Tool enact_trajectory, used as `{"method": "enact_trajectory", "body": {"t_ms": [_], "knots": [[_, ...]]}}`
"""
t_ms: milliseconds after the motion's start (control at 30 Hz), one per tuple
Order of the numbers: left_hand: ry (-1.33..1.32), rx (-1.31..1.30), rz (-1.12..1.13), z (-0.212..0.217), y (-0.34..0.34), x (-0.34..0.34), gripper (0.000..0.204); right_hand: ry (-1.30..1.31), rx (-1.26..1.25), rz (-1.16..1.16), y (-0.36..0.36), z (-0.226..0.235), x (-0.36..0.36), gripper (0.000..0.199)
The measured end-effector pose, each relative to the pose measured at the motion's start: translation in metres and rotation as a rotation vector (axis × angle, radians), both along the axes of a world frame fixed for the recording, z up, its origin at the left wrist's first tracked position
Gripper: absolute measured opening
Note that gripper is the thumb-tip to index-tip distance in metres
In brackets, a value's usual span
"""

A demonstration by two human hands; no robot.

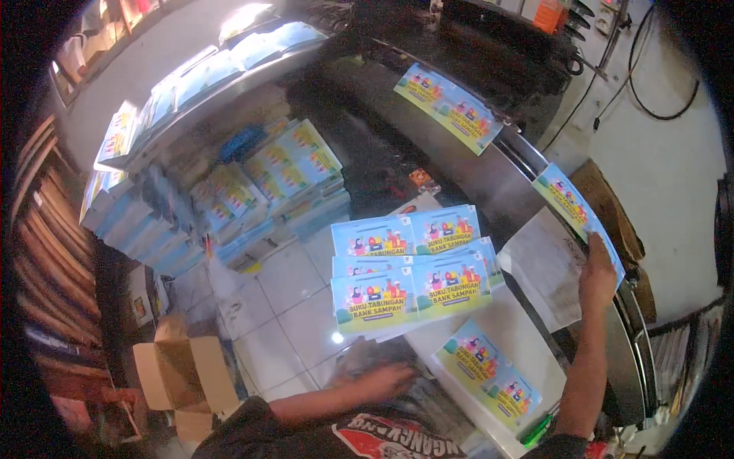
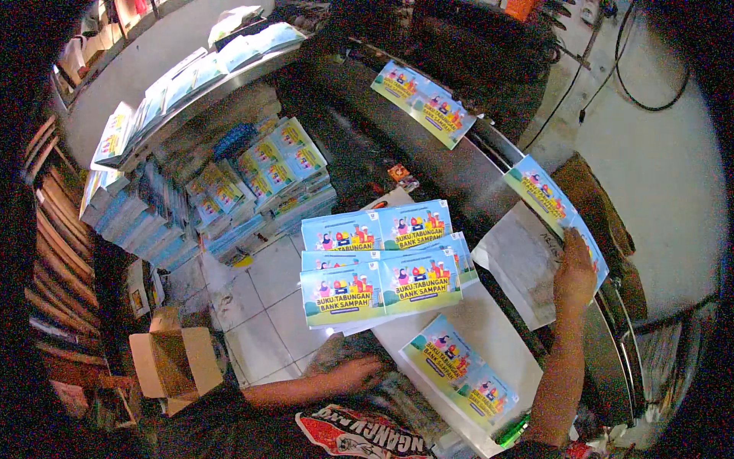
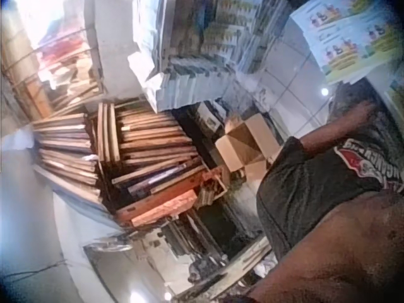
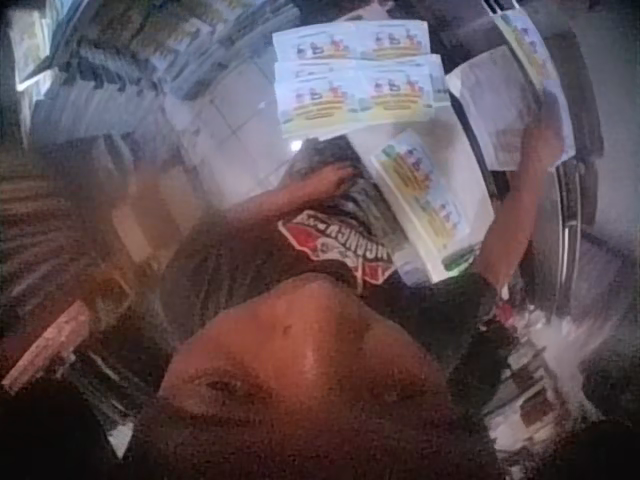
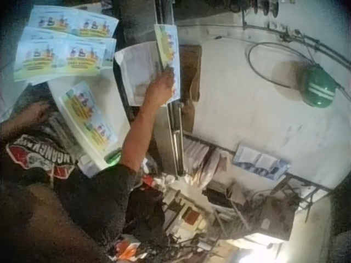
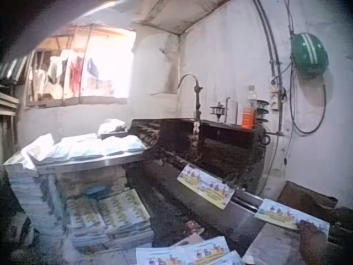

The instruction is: The person aligns a stack of printed booklets by hand, then separates, folds, and organizes them into stacks on the table.

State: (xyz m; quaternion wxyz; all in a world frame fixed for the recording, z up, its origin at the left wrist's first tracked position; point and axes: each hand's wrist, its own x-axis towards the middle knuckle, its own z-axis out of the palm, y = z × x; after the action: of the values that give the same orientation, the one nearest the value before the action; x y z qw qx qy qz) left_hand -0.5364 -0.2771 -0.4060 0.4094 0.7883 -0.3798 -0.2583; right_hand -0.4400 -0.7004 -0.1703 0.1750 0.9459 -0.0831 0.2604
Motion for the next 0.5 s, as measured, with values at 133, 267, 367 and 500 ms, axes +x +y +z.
{"method": "enact_trajectory", "body": {"t_ms": [133,267,367,500], "knots": [[-0.041,-0.06,-0.003,-0.007,0.004,-0.001,0.033,-0.139,0.277,-0.005,0.006,0.017,0.007,0.055],[-0.104,-0.176,0.037,-0.012,0.003,-0.003,0.031,-0.06,0.241,-0.039,0.002,0.013,0.018,0.056],[-0.055,-0.049,-0.004,0.002,0.004,-0.001,0.03,0.143,-0.036,-0.105,0.038,0.005,0.017,0.043],[-0.04,-0.112,0.054,0.004,0.005,-0.004,0.033,0.111,0.066,-0.019,0.032,-0.026,-0.001,0.035]]}}
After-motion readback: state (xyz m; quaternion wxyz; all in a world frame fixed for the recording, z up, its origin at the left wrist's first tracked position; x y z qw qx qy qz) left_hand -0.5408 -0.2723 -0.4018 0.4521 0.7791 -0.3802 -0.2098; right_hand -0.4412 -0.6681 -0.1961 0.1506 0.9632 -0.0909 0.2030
